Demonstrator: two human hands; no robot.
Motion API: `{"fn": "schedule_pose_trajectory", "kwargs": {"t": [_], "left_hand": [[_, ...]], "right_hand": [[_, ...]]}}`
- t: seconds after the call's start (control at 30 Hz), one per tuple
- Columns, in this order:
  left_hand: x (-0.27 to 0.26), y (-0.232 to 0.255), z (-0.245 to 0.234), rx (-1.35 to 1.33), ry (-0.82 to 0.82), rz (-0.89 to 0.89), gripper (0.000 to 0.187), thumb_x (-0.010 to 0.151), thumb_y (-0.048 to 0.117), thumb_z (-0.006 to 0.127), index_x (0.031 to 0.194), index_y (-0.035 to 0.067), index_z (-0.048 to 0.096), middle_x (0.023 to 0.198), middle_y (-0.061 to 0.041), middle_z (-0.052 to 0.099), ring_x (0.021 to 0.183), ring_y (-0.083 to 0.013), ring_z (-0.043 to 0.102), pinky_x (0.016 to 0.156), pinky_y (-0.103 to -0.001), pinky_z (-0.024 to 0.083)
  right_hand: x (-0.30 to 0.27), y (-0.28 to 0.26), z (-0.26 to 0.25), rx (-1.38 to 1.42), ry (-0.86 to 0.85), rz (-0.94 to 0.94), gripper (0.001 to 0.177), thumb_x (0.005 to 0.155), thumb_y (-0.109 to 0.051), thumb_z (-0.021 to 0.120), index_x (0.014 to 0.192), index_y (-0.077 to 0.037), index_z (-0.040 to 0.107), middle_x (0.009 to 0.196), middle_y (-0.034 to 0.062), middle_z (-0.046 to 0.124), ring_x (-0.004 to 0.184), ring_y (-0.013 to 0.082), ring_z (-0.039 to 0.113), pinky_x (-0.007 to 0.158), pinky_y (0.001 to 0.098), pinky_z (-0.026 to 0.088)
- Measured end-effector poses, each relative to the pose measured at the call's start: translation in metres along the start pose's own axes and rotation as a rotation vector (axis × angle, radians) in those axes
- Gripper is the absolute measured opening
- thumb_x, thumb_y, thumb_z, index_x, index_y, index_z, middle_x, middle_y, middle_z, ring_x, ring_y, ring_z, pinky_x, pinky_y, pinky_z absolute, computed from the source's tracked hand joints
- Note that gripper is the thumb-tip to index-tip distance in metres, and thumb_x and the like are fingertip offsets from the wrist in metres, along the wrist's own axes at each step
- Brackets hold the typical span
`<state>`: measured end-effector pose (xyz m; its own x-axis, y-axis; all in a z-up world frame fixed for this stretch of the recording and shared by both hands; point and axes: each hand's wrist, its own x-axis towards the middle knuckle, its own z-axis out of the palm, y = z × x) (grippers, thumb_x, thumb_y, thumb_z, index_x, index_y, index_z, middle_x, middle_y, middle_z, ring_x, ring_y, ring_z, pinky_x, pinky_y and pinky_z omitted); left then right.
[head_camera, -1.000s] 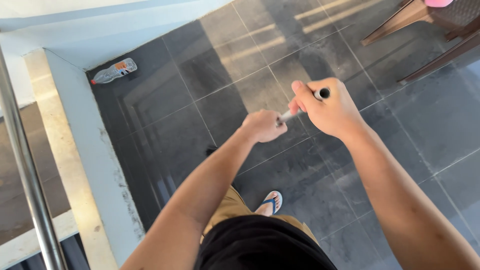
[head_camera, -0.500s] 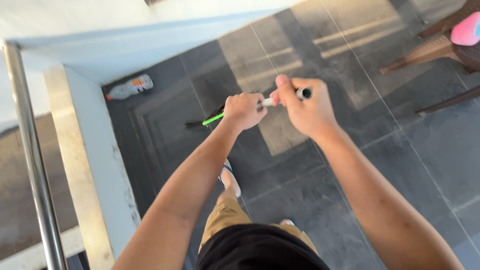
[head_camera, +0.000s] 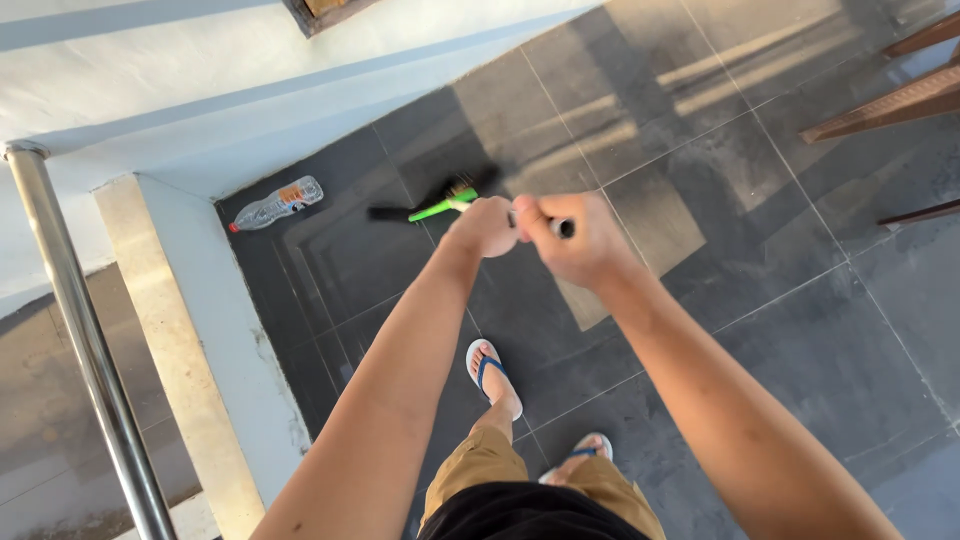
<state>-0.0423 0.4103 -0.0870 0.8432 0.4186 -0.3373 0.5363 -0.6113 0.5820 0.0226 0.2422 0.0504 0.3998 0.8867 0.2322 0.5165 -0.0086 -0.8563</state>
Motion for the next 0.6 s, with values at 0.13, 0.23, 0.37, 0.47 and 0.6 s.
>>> {"fn": "schedule_pose_trajectory", "kwargs": {"t": [0.13, 0.23, 0.37, 0.47, 0.6], "left_hand": [[-0.027, 0.030, -0.013, -0.007, 0.054, 0.058, 0.027, 0.082, 0.033, 0.067, 0.080, 0.008, 0.076, 0.084, -0.019, 0.074, 0.086, -0.0375, 0.073, 0.080, -0.047, 0.057], [-0.047, 0.045, -0.017, 0.070, -0.058, 0.118, 0.025, 0.081, 0.030, 0.066, 0.076, 0.007, 0.076, 0.077, -0.021, 0.071, 0.075, -0.0382, 0.074, 0.075, -0.047, 0.060], [-0.051, 0.047, -0.014, 0.132, -0.047, 0.293, 0.020, 0.075, 0.027, 0.066, 0.072, 0.010, 0.075, 0.073, -0.017, 0.071, 0.075, -0.0376, 0.071, 0.073, -0.049, 0.057], [-0.049, 0.044, -0.030, 0.159, -0.030, 0.330, 0.021, 0.076, 0.029, 0.065, 0.073, 0.011, 0.075, 0.074, -0.015, 0.072, 0.076, -0.0363, 0.071, 0.072, -0.048, 0.057], [-0.049, 0.055, -0.071, 0.142, 0.069, 0.245, 0.024, 0.077, 0.035, 0.066, 0.076, 0.012, 0.075, 0.078, -0.013, 0.074, 0.079, -0.0343, 0.072, 0.074, -0.048, 0.057]], "right_hand": [[-0.002, -0.025, -0.018, 0.058, 0.035, 0.061, 0.043, 0.107, -0.025, 0.057, 0.075, 0.001, 0.067, 0.066, 0.0046, 0.066, 0.063, 0.0079, 0.056, 0.061, 0.0278, 0.047], [-0.008, -0.049, -0.031, -0.042, -0.008, 0.116, 0.046, 0.106, -0.026, 0.058, 0.070, 0.001, 0.066, 0.058, 0.0057, 0.061, 0.056, 0.0093, 0.051, 0.055, 0.0296, 0.043], [-0.002, -0.073, -0.040, -0.086, -0.055, 0.195, 0.046, 0.101, -0.027, 0.058, 0.066, 0.000, 0.067, 0.057, 0.0016, 0.065, 0.052, 0.0078, 0.052, 0.051, 0.0293, 0.042], [0.016, -0.091, -0.043, -0.107, -0.072, 0.259, 0.047, 0.101, -0.030, 0.058, 0.066, -0.001, 0.069, 0.055, 0.0025, 0.062, 0.052, 0.0085, 0.050, 0.052, 0.0292, 0.041], [0.043, -0.104, -0.046, -0.123, -0.041, 0.248, 0.051, 0.104, -0.033, 0.057, 0.067, 0.000, 0.069, 0.055, 0.0047, 0.057, 0.054, 0.0103, 0.048, 0.053, 0.0305, 0.040]]}}
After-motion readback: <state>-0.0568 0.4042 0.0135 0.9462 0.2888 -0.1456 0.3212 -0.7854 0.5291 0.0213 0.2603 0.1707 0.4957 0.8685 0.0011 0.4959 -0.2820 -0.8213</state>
